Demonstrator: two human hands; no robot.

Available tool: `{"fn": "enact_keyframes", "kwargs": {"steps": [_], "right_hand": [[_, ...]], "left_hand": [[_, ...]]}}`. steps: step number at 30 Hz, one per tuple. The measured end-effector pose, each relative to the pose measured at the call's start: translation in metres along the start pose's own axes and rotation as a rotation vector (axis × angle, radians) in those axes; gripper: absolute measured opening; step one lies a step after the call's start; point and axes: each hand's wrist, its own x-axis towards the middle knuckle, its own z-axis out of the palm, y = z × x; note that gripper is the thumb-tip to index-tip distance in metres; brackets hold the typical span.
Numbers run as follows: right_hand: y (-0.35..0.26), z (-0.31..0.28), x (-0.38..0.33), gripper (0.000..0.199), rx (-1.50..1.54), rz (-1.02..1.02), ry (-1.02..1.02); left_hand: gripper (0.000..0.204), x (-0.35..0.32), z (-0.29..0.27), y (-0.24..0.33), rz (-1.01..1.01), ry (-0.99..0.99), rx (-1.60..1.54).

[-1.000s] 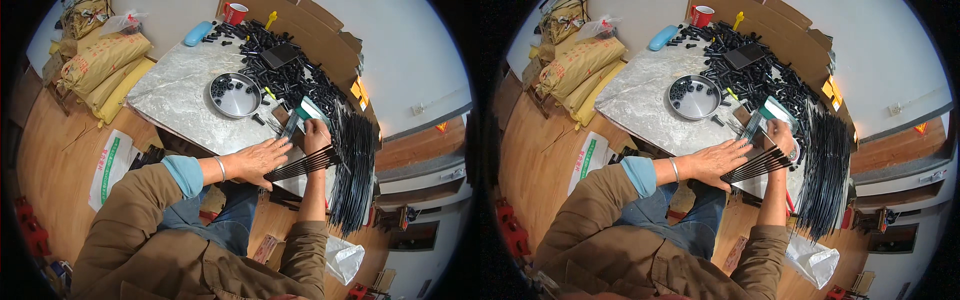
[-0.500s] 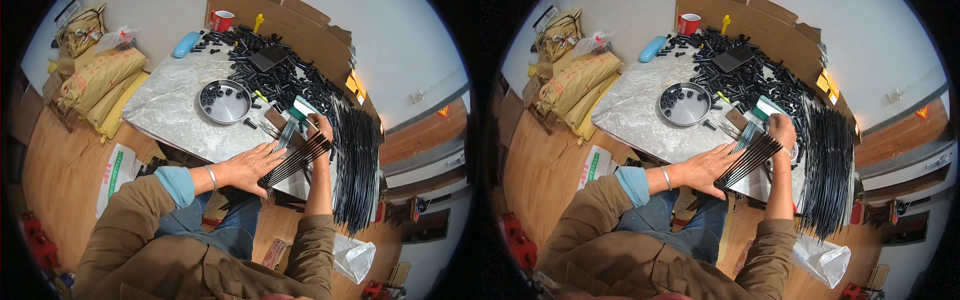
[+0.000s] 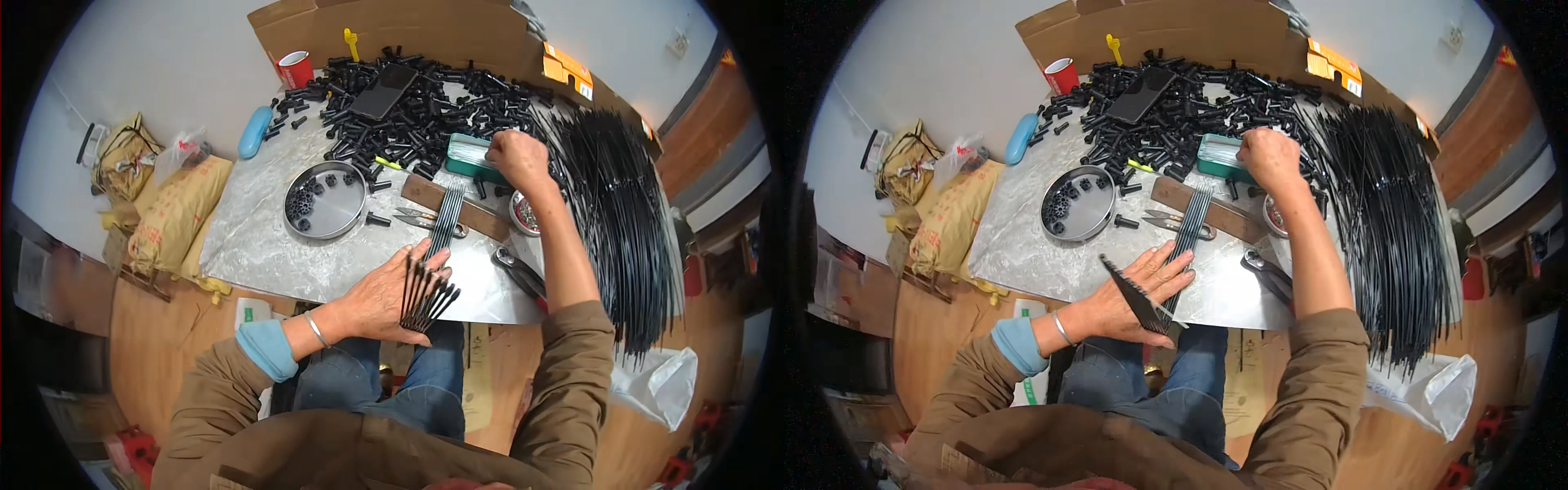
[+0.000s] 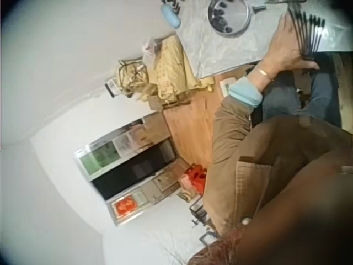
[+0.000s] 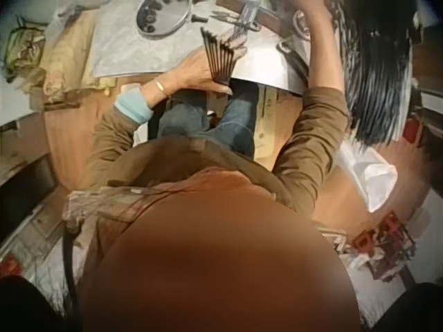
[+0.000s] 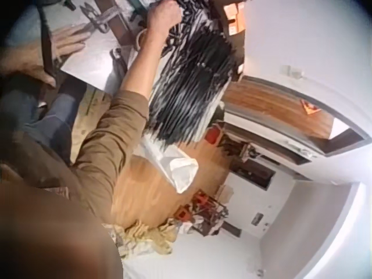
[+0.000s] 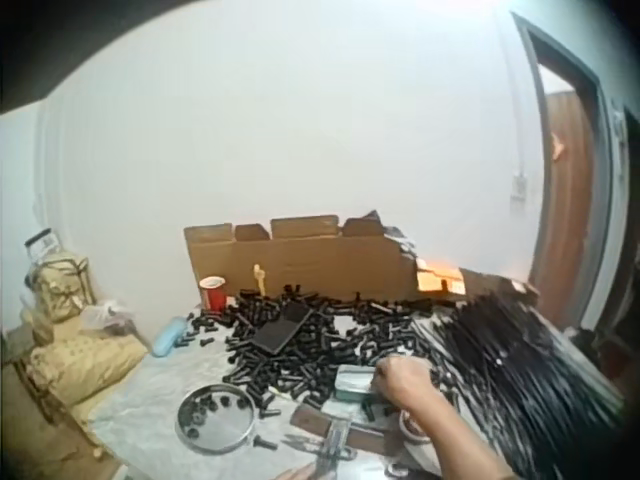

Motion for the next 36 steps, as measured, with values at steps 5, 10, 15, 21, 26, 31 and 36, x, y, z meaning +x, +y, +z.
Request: {"fn": "enact_keyframes", "kwargs": {"steps": [5,10,15,21,26,31,36], "right_hand": [[-0.004,-0.025,-0.037,0.009,0.230,-0.072,0.002],[-0.018,-0.014,-0.085,0.014,0.305,-0.202,-0.093],[-0.015,-0.010,-0.087,0.018,0.323,-0.157,-0.086],[-0.015,-0.010,-0.082,0.022,0.325,-0.104,-0.161],[-0.015,-0.010,-0.083,0.021,0.344,-0.120,-0.133],[-0.014,-0.009,-0.085,0.022,0.368,-0.117,-0.112],[-0.010,-0.010,-0.088,0.022,0.385,-0.114,-0.081]], "left_hand": [[0.104,-0.001,-0.001,-0.001,-0.048,-0.029,-0.002],[0.104,0.001,-0.006,0.001,-0.042,-0.051,-0.012],[0.106,0.004,-0.005,0.002,-0.040,-0.079,-0.002],[0.104,0.006,-0.006,0.002,-0.046,-0.071,0.028],[0.104,0.007,-0.007,0.002,-0.050,-0.094,0.022],[0.104,0.007,-0.007,0.002,-0.035,-0.104,0.031],[0.105,0.008,-0.007,0.003,-0.036,-0.099,0.021]]}}
